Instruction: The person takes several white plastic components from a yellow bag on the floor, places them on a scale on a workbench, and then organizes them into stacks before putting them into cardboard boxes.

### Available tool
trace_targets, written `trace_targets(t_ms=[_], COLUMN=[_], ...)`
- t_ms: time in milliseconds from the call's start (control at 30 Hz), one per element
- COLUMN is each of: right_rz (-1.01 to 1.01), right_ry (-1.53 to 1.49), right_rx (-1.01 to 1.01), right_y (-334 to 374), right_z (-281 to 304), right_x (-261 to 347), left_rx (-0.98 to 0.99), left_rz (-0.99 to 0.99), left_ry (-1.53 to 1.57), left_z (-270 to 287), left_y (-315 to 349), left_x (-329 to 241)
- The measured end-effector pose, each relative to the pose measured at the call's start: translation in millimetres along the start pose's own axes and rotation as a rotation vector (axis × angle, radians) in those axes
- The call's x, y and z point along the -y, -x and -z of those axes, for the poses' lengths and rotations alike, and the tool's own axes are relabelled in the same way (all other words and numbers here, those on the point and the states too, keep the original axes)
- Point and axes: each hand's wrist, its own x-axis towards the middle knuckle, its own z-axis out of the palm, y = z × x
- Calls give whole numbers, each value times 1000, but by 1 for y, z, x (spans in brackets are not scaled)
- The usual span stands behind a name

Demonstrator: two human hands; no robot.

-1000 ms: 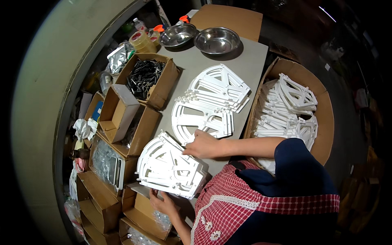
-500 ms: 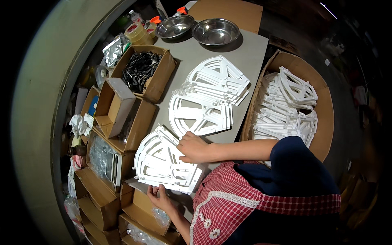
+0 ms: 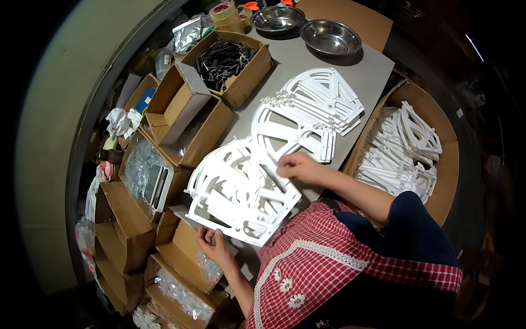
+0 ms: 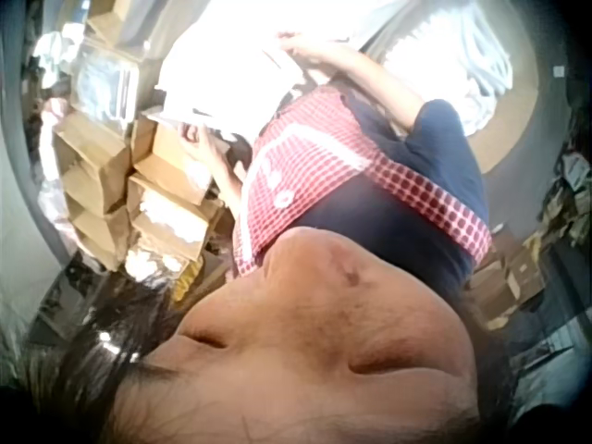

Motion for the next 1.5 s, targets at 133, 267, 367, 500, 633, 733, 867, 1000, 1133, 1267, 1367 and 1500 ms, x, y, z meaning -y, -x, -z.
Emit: trace_targets(t_ms=[133,267,367,500,633,733,867,1000,1133,1267,1367,1500], right_rz=[-5,52,108,141,63,-10,-76,-111,-70,232,505,964], right_ry=[26,212,300,629,936,1112,1232,1360,1618,1099,939,1012], right_rx=[-123,-278,-431,-694,-797,-770,-719,-582,-692,-582,-170,281], right_y=[0,3,-3,-15,-21,-26,-33,-43,-46,-37,-16,45], right_z=[46,101,160,257,313,328,331,322,270,152,38,-75], right_x=[7,15,19,21,31,29,14,6,17,45,52,89], left_rx=[-7,-20,16,40,51,29,32,48,3,12,131,146], left_rz=[-116,-176,-196,-171,-203,-207,-176,-61,-10,73,115,72], left_ry=[-177,-288,-301,-303,-325,-407,-388,-205,23,84,201,286], left_z=[4,4,3,6,4,0,-3,14,-1,-1,-1,-21], left_y=[-2,0,-2,-4,-6,-5,-5,-13,-13,-15,-11,-5], left_x=[11,11,9,13,19,20,18,40,22,9,-19,-60])
